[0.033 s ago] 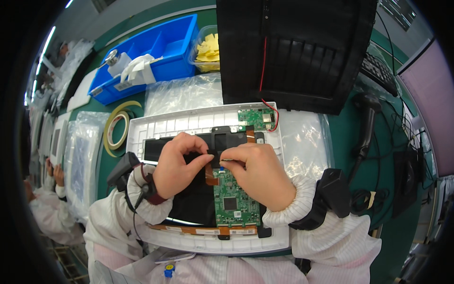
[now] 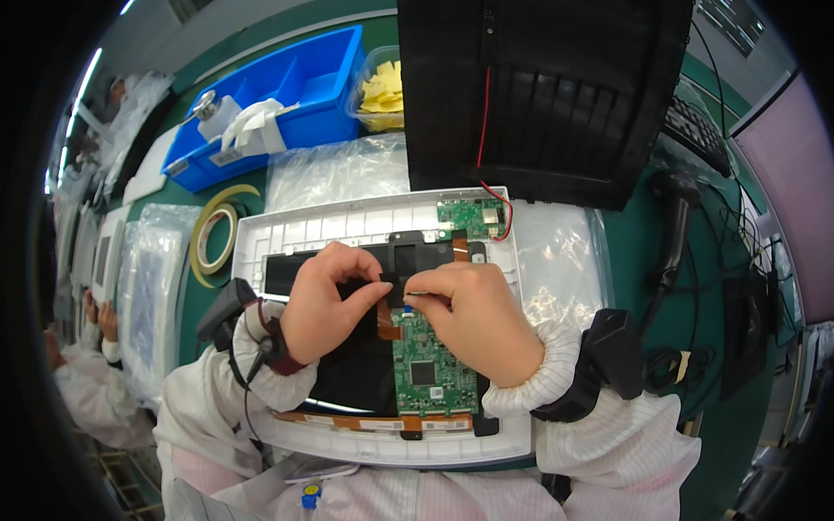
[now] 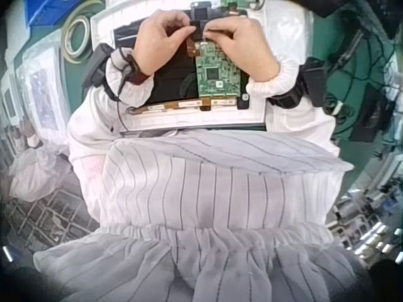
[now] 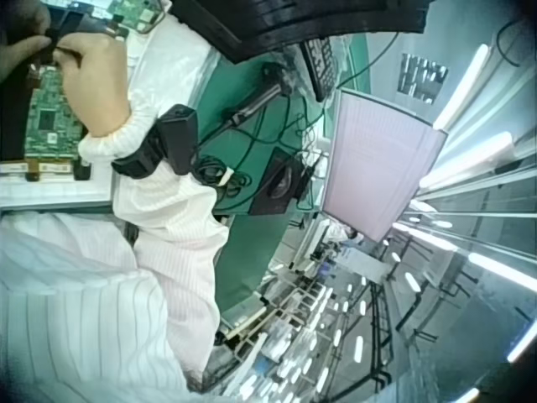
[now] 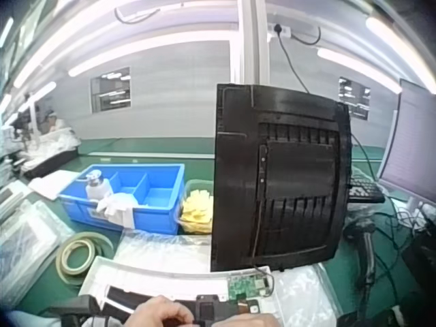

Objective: The person picks up a black panel and sets it aside, then peels the backing off a black adhesive strip and applies it to a circuit board. They repeat this process with a second black strip, pressing it onto the other side of the circuit board to secure the assembly.

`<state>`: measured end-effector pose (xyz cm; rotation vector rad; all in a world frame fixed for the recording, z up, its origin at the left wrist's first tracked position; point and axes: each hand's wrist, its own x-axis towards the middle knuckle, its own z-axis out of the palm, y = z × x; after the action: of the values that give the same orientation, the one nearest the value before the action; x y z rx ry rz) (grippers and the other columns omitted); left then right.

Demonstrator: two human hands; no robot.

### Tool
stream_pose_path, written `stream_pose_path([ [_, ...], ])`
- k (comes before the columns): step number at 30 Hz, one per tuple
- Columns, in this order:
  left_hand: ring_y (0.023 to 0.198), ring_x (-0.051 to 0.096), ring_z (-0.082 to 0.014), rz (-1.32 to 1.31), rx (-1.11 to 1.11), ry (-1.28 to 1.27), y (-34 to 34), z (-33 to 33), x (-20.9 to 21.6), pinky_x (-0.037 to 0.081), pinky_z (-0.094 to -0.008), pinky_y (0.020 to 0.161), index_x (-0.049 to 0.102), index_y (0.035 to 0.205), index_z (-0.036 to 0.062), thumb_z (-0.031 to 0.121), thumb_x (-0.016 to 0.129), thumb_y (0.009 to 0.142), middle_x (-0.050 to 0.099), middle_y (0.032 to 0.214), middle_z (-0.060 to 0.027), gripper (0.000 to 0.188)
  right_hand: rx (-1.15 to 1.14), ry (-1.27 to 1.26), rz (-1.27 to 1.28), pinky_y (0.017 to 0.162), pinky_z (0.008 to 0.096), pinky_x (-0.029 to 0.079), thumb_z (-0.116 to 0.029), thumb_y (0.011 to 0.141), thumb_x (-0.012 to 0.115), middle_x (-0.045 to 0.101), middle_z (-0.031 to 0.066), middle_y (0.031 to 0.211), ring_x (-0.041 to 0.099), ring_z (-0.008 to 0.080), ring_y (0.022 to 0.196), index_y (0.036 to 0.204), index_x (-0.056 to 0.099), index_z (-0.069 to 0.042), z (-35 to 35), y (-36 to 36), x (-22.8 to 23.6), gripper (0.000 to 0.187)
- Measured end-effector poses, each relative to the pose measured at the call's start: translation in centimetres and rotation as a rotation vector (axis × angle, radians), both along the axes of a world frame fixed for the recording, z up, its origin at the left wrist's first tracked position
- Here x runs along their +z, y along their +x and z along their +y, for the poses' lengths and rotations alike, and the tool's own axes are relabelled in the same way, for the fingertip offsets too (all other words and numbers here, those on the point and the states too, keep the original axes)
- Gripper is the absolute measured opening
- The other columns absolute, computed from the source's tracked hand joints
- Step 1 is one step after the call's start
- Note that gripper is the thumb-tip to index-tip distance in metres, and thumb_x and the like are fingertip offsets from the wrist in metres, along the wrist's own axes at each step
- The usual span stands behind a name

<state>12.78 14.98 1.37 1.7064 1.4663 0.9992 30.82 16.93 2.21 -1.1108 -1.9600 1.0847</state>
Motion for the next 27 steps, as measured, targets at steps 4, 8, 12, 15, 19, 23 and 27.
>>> stream_pose_path([
  [4,0.07,0.053,-0.0207,0.003,-0.018,0.008,-0.12,0.02,-0.04,0.043,-0.0296,0.064,0.059,0.075,0.0043,0.006,0.068,0.07,0.058,0.069,-0.0059,0.01,0.004,-0.004,-0.006,0.054,0.0315,0.046,-0.005,0.073,0.065,0.062,0.0146,0.07,0.059,0.0271,0.059,0.08,0.065,0.0,0.08,0.02,-0.06,0.009],
  [8,0.07,0.053,-0.0206,0.026,-0.02,0.051,0.0,0.05,0.13,0.043,-0.03,0.063,0.059,0.074,0.0042,0.006,0.067,0.07,0.058,0.068,-0.0057,0.009,0.003,-0.013,-0.002,0.055,0.0313,0.046,-0.005,0.073,0.065,0.063,0.0147,0.07,0.06,0.027,0.06,0.08,0.066,0.0,0.06,0.06,0.05,0.009],
  [12,0.07,0.052,-0.0206,0.038,-0.007,0.038,-0.06,0.11,0.19,0.042,-0.0301,0.063,0.059,0.073,0.0042,0.006,0.067,0.07,0.058,0.066,-0.0054,0.009,0.004,-0.027,-0.012,0.056,0.0311,0.046,-0.004,0.073,0.065,0.063,0.0148,0.071,0.06,0.0268,0.061,0.08,0.066,0.001,0.07,0.02,0.14,0.009],
  [15,0.07,0.052,-0.0205,0.046,-0.007,0.032,-0.02,0.09,0.28,0.043,-0.03,0.062,0.059,0.073,0.0043,0.006,0.067,0.07,0.058,0.066,-0.0055,0.009,0.005,-0.029,-0.009,0.056,0.031,0.047,-0.004,0.073,0.065,0.063,0.0148,0.071,0.061,0.0266,0.061,0.08,0.066,0.001,0.05,0.02,0.14,0.009],
  [19,0.07,0.052,-0.0204,0.024,-0.012,0.042,0.02,0.09,-0.04,0.042,-0.03,0.062,0.059,0.073,0.0043,0.006,0.067,0.07,0.058,0.067,-0.0055,0.009,0.004,-0.023,-0.01,0.057,0.0308,0.047,-0.004,0.073,0.065,0.064,0.0147,0.072,0.061,0.0265,0.062,0.08,0.066,0.001,0.05,0.05,0.05,0.009],
  [23,0.07,0.053,-0.0204,-0.006,-0.023,-0.002,0.15,0.12,-0.1,0.042,-0.0301,0.063,0.06,0.073,0.0044,0.007,0.067,0.07,0.059,0.067,-0.0057,0.009,-0.001,-0.027,-0.02,0.057,0.0308,0.048,-0.004,0.073,0.065,0.064,0.0148,0.072,0.061,0.0264,0.062,0.081,0.066,0.001,0.05,0.06,0.11,0.009],
  [27,0.071,0.053,-0.0208,-0.005,-0.027,-0.013,0.17,0.07,-0.26,0.042,-0.0307,0.065,0.06,0.073,0.0045,0.007,0.068,0.07,0.059,0.068,-0.0054,0.009,0.007,-0.029,-0.017,0.057,0.0309,0.048,-0.004,0.073,0.065,0.064,0.0148,0.072,0.061,0.0264,0.063,0.081,0.066,0.001,0.1,0.02,0.12,0.009],
])
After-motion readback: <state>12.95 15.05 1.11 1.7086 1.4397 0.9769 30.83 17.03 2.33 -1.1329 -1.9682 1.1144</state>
